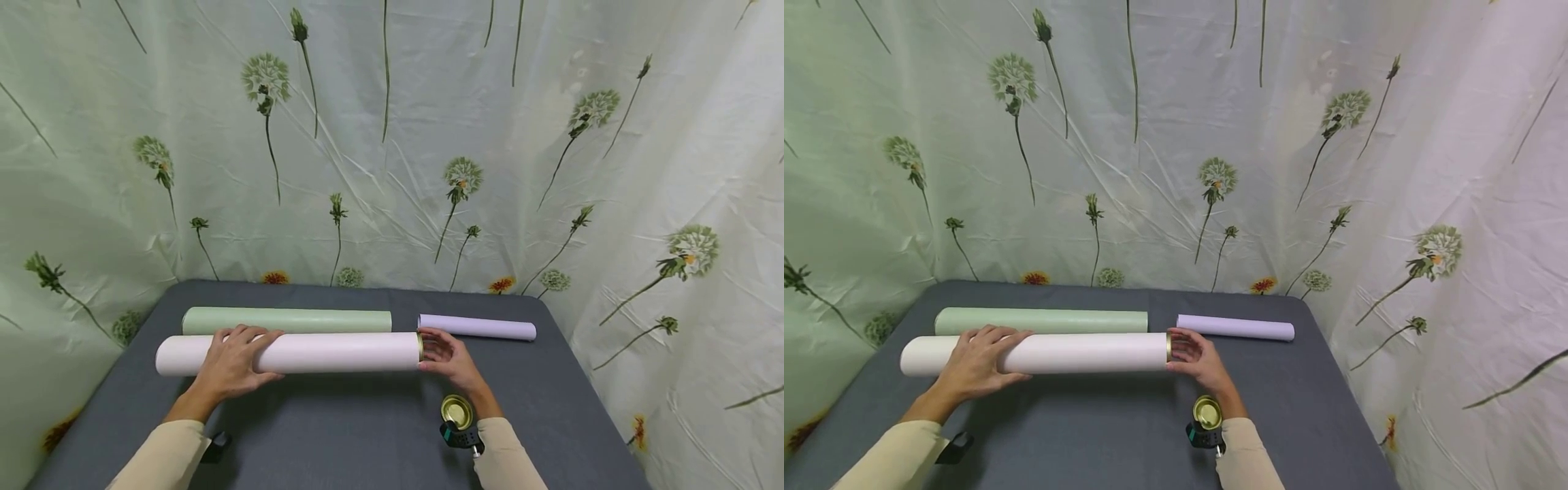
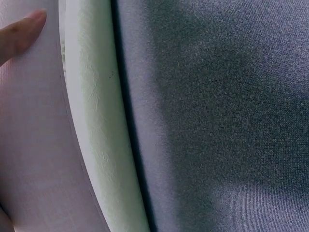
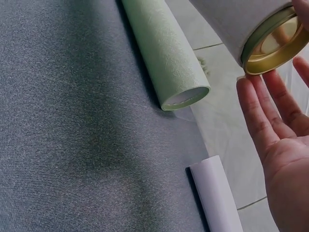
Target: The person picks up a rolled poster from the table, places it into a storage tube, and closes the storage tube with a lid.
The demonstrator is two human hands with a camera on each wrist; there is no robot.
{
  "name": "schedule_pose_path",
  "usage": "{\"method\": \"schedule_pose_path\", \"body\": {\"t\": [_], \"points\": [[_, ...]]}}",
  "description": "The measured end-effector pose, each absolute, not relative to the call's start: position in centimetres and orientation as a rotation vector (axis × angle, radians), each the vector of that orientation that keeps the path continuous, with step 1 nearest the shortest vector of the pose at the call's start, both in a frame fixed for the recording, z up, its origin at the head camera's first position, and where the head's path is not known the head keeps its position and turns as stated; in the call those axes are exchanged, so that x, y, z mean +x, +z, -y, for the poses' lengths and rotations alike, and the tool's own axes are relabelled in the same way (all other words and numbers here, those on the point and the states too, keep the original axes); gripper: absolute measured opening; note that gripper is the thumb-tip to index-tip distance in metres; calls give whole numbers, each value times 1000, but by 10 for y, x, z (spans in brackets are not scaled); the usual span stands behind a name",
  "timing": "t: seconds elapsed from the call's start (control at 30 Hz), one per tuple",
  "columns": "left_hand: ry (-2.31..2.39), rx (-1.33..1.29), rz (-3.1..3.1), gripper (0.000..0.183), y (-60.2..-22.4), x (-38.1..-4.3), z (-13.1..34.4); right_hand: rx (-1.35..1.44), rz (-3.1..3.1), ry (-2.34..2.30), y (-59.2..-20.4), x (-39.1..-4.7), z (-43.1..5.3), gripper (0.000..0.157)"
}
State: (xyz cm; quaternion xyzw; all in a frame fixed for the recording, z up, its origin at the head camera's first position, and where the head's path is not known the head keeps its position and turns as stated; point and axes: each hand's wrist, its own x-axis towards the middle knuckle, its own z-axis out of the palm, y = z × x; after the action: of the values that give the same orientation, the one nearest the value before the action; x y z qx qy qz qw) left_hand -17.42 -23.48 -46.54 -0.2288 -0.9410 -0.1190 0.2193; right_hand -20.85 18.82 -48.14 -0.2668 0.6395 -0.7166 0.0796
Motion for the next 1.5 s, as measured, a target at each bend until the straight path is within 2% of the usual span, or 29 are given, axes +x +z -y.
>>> {"method": "schedule_pose_path", "body": {"t": [0.3,0.53,1.5], "points": [[-328,-628,2613,73,-466,-174,234,-817,-1928,-2129,-483,-206,-190,69],[-323,-626,2629,73,-465,-174,232,-744,-1930,-2071,-482,-203,-196,60],[-291,-684,2575,73,-465,-173,233,-762,-2069,-2076,-489,-195,-184,56]]}}
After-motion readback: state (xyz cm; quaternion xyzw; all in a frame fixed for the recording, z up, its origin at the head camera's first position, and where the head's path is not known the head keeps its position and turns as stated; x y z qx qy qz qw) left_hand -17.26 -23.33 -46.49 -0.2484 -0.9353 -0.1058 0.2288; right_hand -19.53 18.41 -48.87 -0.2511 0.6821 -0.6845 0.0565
